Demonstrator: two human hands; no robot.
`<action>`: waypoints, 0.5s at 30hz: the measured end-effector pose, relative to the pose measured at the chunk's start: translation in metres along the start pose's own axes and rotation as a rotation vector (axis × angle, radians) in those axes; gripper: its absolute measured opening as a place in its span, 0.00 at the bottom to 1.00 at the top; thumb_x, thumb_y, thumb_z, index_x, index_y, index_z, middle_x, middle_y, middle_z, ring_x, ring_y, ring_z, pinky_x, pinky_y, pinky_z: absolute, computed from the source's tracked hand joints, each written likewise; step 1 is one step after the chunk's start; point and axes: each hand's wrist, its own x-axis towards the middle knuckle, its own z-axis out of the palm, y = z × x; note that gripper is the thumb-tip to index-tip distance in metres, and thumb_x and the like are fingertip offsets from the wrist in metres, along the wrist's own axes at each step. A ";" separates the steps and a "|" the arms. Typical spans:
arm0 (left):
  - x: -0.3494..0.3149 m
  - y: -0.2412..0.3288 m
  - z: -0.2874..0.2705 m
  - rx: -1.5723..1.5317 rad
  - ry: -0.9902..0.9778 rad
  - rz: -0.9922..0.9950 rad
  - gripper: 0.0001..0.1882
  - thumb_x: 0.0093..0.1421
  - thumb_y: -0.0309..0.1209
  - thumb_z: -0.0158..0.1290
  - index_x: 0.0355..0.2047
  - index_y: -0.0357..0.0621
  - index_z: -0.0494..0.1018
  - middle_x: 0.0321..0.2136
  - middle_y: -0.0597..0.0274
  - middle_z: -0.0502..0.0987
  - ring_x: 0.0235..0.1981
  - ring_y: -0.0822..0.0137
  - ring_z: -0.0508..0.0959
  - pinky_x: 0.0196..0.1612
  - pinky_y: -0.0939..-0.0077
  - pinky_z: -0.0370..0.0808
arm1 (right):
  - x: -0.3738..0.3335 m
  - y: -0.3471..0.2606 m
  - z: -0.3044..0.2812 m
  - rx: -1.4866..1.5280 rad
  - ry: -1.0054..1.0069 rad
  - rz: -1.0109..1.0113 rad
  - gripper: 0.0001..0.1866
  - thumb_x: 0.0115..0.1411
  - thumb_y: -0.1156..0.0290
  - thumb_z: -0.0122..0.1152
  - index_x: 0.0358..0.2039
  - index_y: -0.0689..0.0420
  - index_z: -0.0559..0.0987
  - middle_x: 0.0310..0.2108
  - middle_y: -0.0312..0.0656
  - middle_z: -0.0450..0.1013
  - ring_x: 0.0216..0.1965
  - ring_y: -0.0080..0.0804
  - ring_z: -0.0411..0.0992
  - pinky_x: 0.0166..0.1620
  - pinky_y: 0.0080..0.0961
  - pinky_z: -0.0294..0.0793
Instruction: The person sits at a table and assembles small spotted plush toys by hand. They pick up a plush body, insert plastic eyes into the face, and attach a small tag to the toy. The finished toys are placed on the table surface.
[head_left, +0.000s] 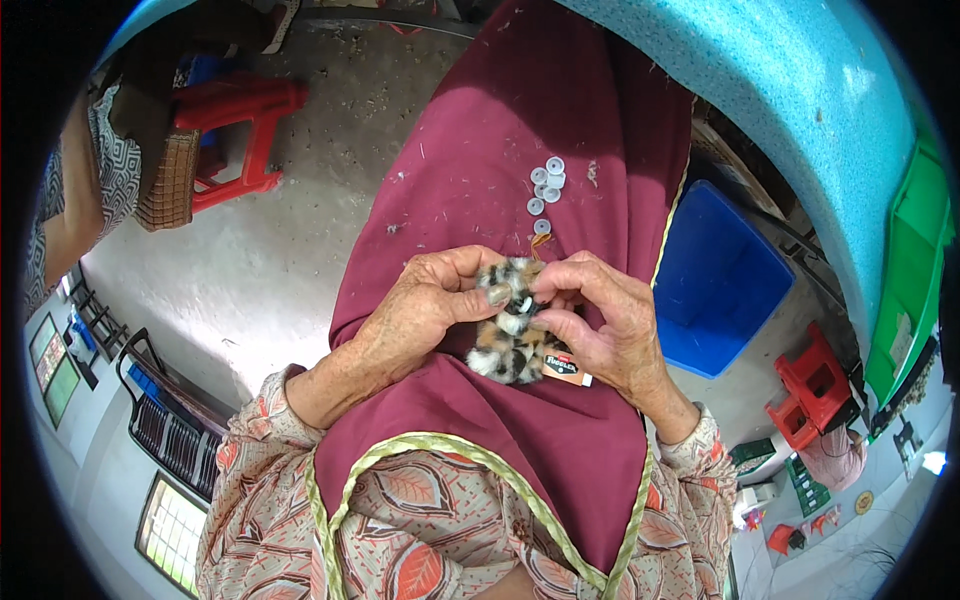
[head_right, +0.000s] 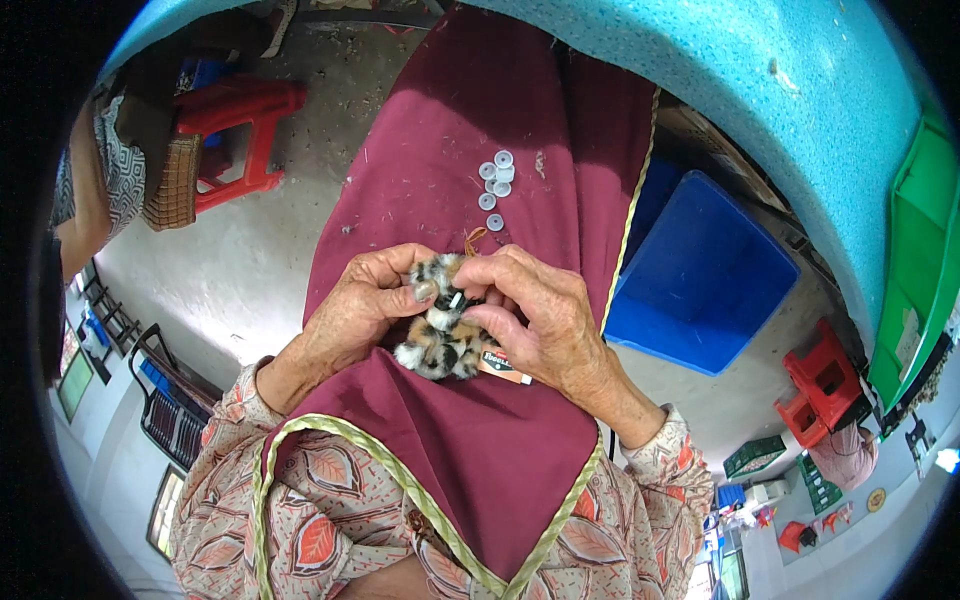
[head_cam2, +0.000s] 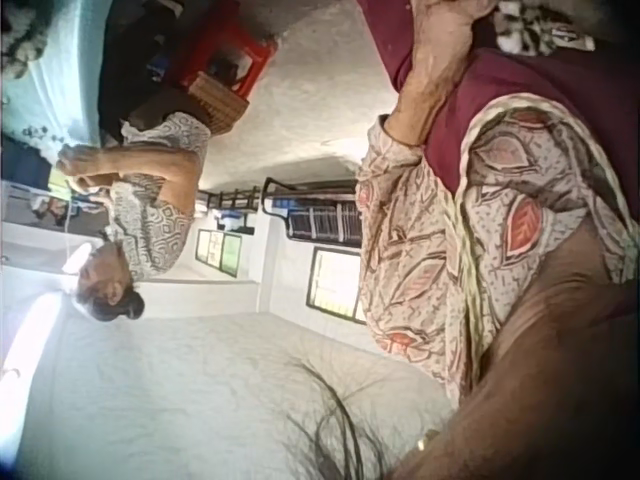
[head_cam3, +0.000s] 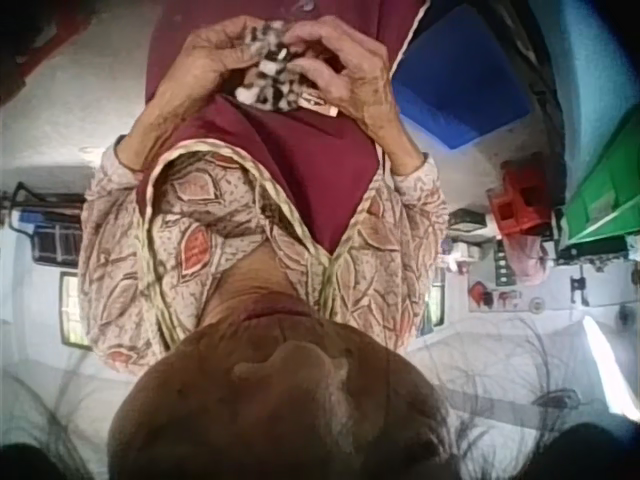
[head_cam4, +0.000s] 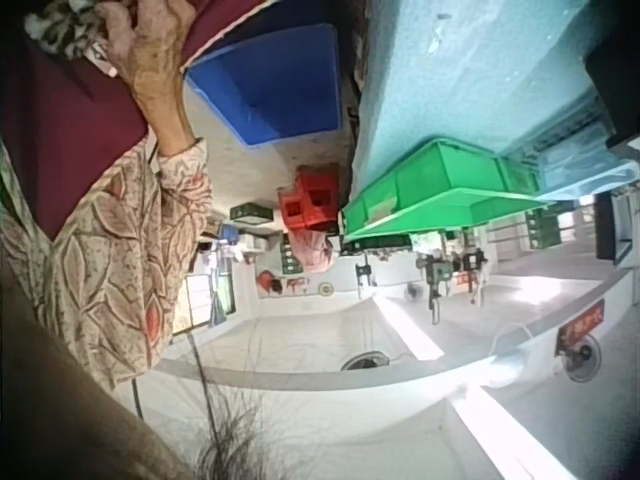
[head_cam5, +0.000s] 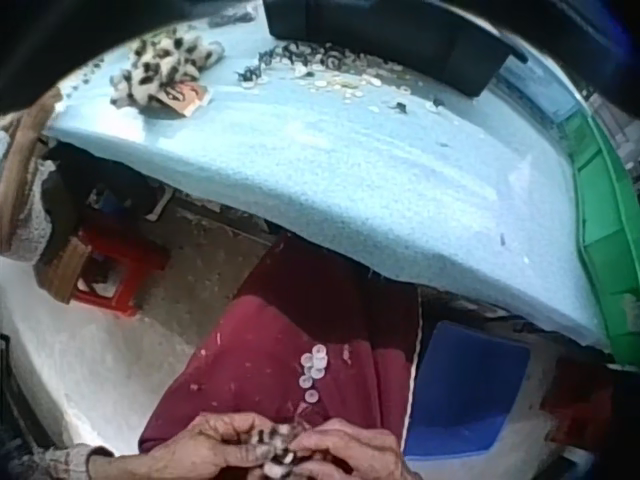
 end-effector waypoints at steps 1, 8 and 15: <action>0.001 0.001 0.001 -0.031 0.013 -0.009 0.14 0.59 0.26 0.52 0.45 0.36 0.72 0.36 0.63 0.78 0.37 0.74 0.76 0.43 0.80 0.72 | 0.001 0.001 0.000 -0.008 0.021 -0.053 0.18 0.43 0.83 0.66 0.37 0.60 0.76 0.28 0.41 0.73 0.29 0.30 0.75 0.30 0.24 0.75; 0.005 0.005 0.000 -0.207 -0.027 -0.105 0.21 0.57 0.32 0.56 0.49 0.35 0.70 0.40 0.60 0.77 0.41 0.69 0.77 0.48 0.74 0.73 | 0.005 0.007 0.006 -0.024 0.051 -0.124 0.13 0.41 0.81 0.67 0.31 0.59 0.81 0.30 0.40 0.75 0.29 0.30 0.73 0.33 0.22 0.72; 0.006 0.002 0.000 -0.162 -0.032 -0.057 0.18 0.59 0.26 0.52 0.49 0.34 0.70 0.40 0.58 0.77 0.39 0.69 0.78 0.45 0.73 0.75 | -0.005 0.004 -0.013 0.386 0.064 0.104 0.12 0.42 0.90 0.64 0.30 0.68 0.76 0.33 0.50 0.75 0.34 0.26 0.75 0.36 0.19 0.77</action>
